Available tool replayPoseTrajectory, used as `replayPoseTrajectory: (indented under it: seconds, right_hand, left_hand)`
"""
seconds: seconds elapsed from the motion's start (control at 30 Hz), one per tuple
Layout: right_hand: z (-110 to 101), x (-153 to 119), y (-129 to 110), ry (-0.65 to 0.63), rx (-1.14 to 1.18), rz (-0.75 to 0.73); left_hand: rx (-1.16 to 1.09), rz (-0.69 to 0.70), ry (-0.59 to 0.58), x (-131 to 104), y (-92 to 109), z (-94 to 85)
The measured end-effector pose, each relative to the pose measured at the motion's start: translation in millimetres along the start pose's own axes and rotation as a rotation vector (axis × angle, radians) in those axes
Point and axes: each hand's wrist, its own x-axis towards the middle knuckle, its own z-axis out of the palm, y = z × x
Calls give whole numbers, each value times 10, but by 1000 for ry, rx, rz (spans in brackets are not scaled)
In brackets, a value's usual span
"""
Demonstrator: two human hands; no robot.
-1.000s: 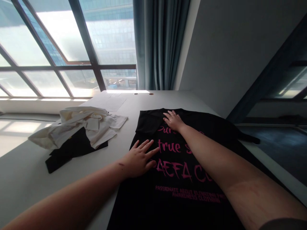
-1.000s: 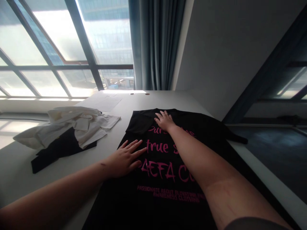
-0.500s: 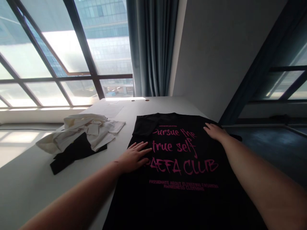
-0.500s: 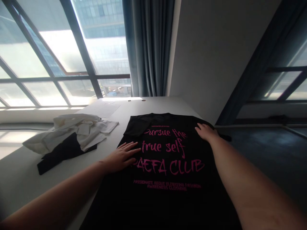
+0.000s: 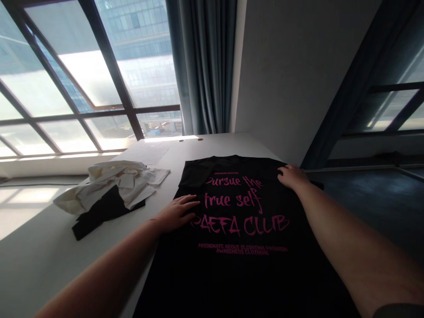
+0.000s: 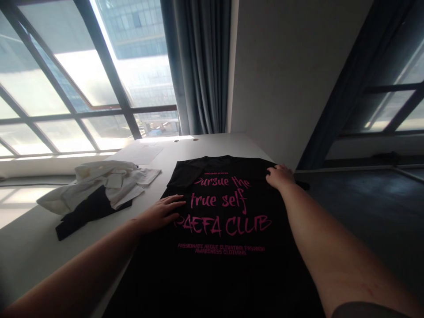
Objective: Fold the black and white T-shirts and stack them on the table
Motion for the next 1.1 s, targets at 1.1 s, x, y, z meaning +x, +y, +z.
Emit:
replayPoseTrajectory:
  seconds: [1.1]
  right_hand:
    - [53,-22,-624,-53,126,-217]
  left_hand:
    - [-60,-1030,268,2271,-1151,-250]
